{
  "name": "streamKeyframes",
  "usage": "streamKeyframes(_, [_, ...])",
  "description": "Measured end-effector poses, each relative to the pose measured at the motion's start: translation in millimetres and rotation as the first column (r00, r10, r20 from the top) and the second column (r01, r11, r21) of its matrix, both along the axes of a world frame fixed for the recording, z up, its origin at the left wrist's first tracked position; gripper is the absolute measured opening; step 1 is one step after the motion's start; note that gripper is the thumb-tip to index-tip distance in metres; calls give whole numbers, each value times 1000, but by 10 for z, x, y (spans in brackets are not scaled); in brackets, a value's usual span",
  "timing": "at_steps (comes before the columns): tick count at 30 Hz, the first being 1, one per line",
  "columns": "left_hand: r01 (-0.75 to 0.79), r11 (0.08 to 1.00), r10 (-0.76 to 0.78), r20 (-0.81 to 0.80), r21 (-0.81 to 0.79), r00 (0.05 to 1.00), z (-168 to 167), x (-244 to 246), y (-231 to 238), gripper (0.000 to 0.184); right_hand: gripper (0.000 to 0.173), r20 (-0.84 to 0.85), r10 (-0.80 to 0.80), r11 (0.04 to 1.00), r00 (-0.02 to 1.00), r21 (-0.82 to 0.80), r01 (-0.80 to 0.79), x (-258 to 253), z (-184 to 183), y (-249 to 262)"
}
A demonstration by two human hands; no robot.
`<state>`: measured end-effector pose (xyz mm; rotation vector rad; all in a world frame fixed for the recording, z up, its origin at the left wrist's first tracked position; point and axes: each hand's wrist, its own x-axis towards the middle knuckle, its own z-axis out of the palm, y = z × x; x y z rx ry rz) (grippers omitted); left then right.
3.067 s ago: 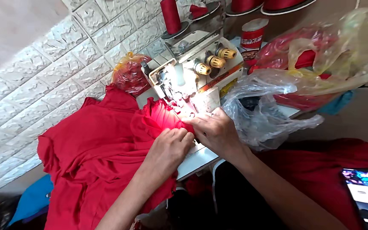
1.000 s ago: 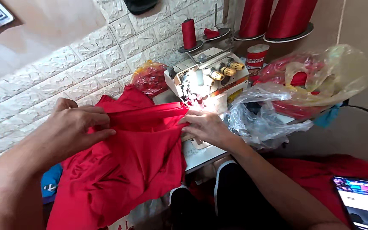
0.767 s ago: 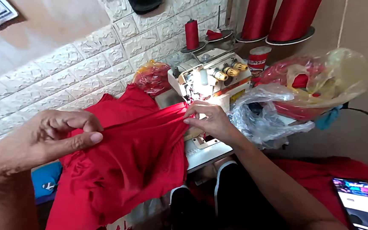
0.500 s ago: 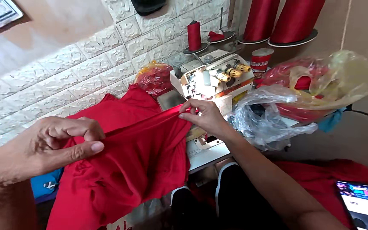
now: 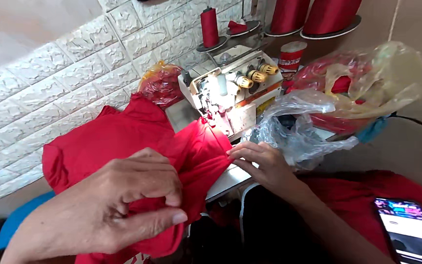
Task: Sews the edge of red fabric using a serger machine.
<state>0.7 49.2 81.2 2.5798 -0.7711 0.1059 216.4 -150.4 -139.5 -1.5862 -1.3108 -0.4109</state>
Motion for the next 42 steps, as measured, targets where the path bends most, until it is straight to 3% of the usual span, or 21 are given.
streamKeyframes(8, [-9, 997, 9, 4, -71, 1000, 48, 307, 45, 20, 18, 46, -64, 990, 997, 126, 58, 114, 64, 265])
streamKeyframes(13, [-84, 985, 81, -28, -150, 996, 21, 402, -9, 15, 19, 119, -83, 995, 989, 66, 75, 289, 236, 406])
streamKeyframes(16, [-229, 971, 232, 33, -65, 972, 92, 409, -1, 13, 19, 84, -58, 998, 995, 4, 58, 359, 316, 434])
streamKeyframes(19, [-434, 893, 407, 194, 121, 892, 226, 331, 95, 16, 18, -19, -77, 997, 997, 28, 78, 337, 406, 442])
streamKeyframes(24, [-587, 778, 528, 274, 224, 804, 320, 157, 302, 20, 16, -104, -72, 990, 992, 115, 84, 288, 517, 543])
streamKeyframes(30, [-621, 744, 570, 250, 248, 783, 260, 7, 409, 21, 22, -90, 50, 999, 995, 16, -49, 255, 652, 722])
streamKeyframes(33, [-597, 761, 551, 231, 254, 802, 221, -48, 460, 19, 12, 24, 83, 996, 996, 36, -84, 273, 643, 775])
streamKeyframes(36, [-570, 774, 528, 216, 274, 821, 168, -101, 507, 19, 21, 144, 115, 993, 983, 3, -117, 266, 614, 821])
streamKeyframes(42, [-585, 785, 525, 284, 203, 803, 62, -249, 510, 18, 11, 111, 176, 984, 978, 16, -178, 106, 627, 823])
